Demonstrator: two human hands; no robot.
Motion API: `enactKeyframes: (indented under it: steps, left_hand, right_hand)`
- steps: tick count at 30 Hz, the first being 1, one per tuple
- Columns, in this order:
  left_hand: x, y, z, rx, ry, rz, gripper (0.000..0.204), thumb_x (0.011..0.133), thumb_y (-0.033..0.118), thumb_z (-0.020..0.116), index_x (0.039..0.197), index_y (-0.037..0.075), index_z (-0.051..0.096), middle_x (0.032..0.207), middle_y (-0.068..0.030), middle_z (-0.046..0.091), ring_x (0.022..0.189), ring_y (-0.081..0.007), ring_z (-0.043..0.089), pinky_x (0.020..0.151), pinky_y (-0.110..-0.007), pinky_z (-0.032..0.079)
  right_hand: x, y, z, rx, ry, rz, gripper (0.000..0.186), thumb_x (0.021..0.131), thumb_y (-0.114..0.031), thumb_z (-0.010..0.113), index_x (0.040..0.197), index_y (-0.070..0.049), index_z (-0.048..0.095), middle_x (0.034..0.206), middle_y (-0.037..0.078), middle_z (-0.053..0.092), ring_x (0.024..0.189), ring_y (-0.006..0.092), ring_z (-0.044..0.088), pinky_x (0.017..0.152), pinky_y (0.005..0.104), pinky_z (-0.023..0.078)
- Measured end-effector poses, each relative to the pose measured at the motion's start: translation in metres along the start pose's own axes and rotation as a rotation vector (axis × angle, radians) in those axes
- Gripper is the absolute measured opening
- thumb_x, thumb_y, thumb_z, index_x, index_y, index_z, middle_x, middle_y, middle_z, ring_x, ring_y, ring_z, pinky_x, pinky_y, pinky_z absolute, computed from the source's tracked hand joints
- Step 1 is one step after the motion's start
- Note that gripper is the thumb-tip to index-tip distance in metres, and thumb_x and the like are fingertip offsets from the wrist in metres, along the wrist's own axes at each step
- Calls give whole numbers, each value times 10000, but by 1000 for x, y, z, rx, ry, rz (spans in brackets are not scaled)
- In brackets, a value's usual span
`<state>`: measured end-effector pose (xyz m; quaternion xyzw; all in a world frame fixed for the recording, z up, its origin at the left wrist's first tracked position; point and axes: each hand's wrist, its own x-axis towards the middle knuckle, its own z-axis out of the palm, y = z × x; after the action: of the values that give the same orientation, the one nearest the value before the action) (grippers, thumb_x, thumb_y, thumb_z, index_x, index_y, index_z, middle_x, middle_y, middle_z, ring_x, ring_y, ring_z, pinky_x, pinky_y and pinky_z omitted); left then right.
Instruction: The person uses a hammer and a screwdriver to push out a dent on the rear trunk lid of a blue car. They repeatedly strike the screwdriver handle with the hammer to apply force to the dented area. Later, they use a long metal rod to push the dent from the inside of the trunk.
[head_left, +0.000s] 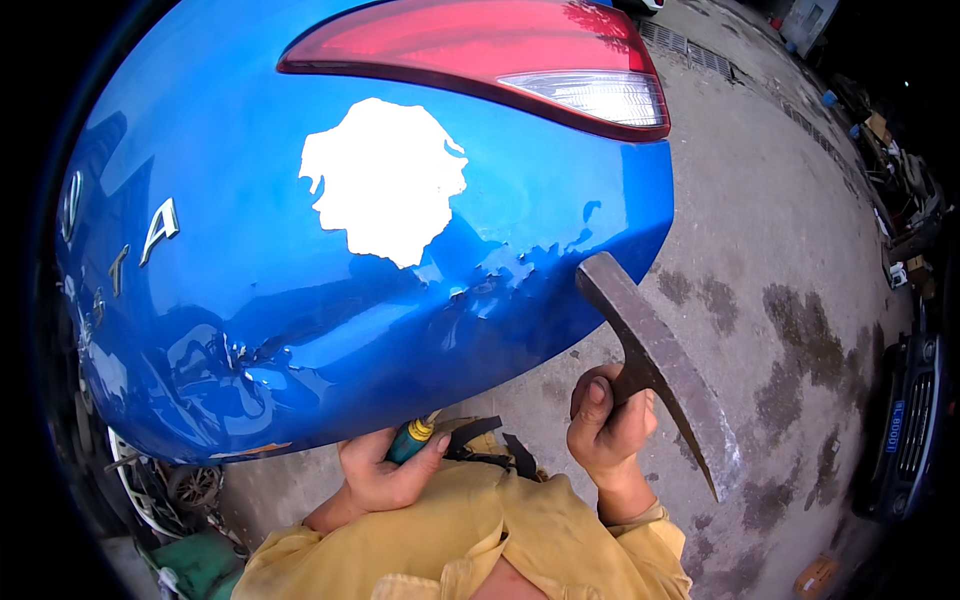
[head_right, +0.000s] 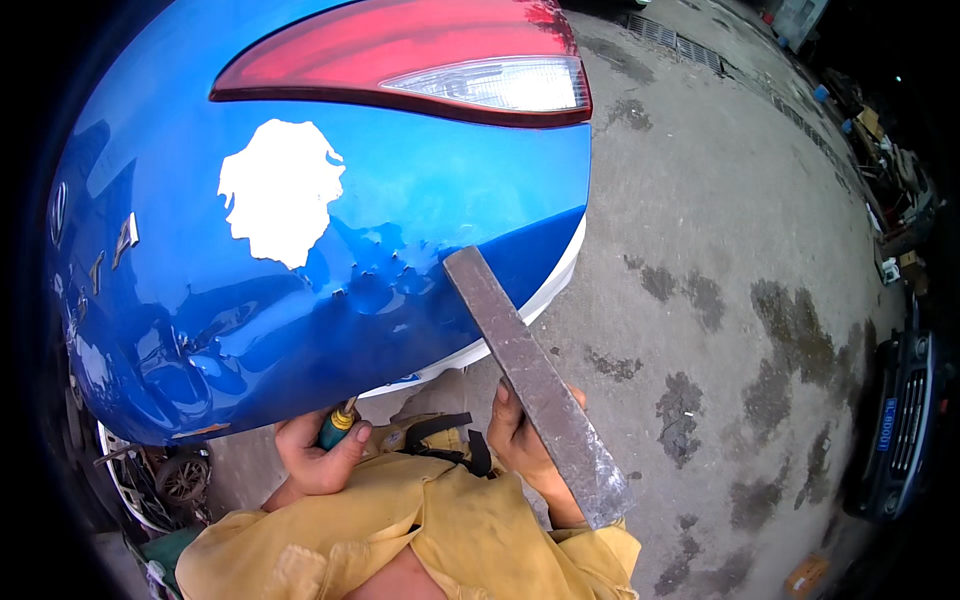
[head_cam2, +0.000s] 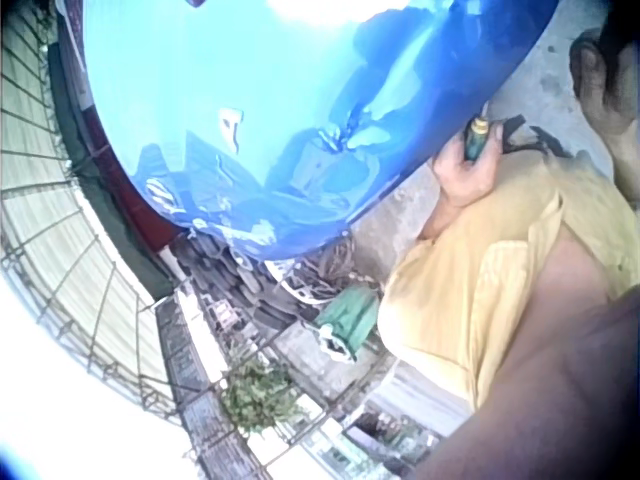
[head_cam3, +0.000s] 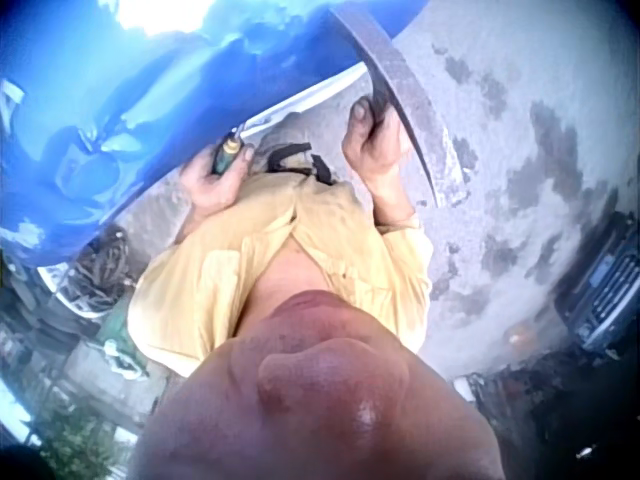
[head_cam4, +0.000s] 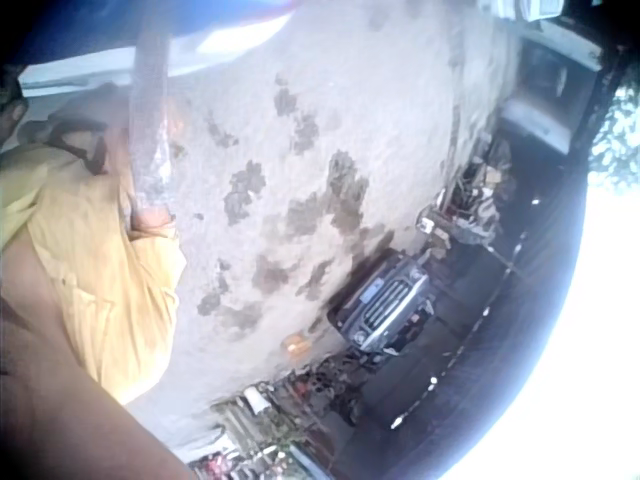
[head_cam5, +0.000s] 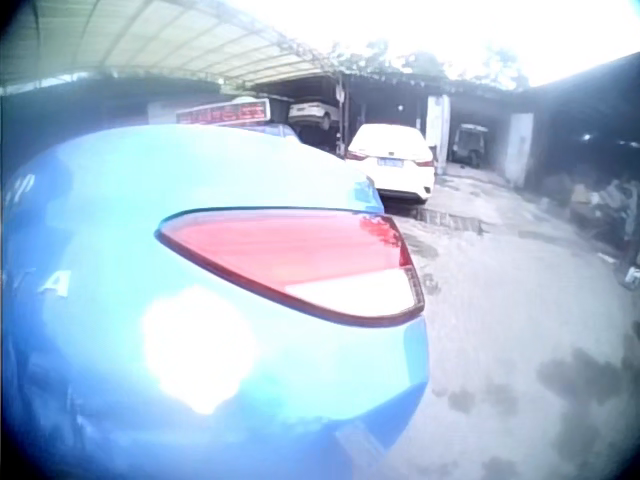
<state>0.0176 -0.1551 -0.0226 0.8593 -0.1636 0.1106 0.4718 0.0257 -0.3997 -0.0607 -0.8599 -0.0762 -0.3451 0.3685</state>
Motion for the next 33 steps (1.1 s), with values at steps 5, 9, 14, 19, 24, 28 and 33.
enactKeyframes:
  steps: [5, 9, 14, 19, 24, 28, 33]
  left_hand:
    - [3, 3, 1, -12, 21, 45, 329, 750, 131, 789, 995, -70, 697, 763, -92, 672, 661, -196, 610, 641, -297, 481]
    - [6, 7, 1, 5, 28, 84, 303, 763, 143, 793, 958, -65, 691, 742, -85, 664, 642, -182, 601, 625, -290, 477]
    - [-7, 20, 0, -137, -7, -240, 283, 819, 182, 800, 908, -55, 673, 698, -50, 630, 630, -98, 549, 593, -259, 448]
    - [-7, 16, 8, -184, -9, -227, 278, 861, 204, 772, 897, -48, 661, 633, 3, 555, 564, -69, 489, 515, -245, 388]
    - [-14, 5, -6, -218, -61, -289, 333, 860, 258, 767, 916, -59, 681, 638, -18, 573, 607, -79, 487, 547, -262, 412]
    - [-33, -1, -19, -225, -51, -337, 337, 866, 274, 762, 901, -52, 681, 621, -4, 560, 566, -67, 475, 516, -258, 388]
    - [-33, 1, -6, -332, -46, -362, 340, 890, 290, 751, 889, -38, 664, 609, 19, 540, 513, -44, 460, 464, -231, 352]
  right_hand:
    - [-7, 0, 11, 456, 226, -138, 355, 1050, -291, 471, 855, 6, 481, 548, 82, 544, 450, 149, 534, 424, 263, 393]
    - [-12, -12, 11, 324, 179, 107, 276, 1051, -231, 472, 919, 10, 496, 622, 91, 578, 454, 128, 513, 425, 250, 392]
    - [-6, -21, 16, 674, 400, 196, 342, 1055, -345, 452, 968, -19, 394, 625, 118, 494, 442, 153, 480, 395, 283, 449]
    - [-17, -32, 29, 864, 451, 307, 264, 1058, -237, 462, 958, 6, 440, 639, 96, 526, 459, 143, 516, 423, 258, 415]
    - [-31, -47, 28, 915, 410, 412, 245, 1051, -231, 494, 944, -11, 468, 576, 42, 502, 441, 112, 514, 405, 242, 384]
    - [-9, -55, 33, 1008, 379, 401, 263, 1038, -254, 532, 941, -16, 478, 622, 48, 522, 448, 108, 518, 405, 241, 386]
    - [30, -48, 53, 1056, 417, 388, 285, 1021, -292, 571, 980, -18, 506, 674, 29, 522, 456, 105, 517, 415, 235, 388]
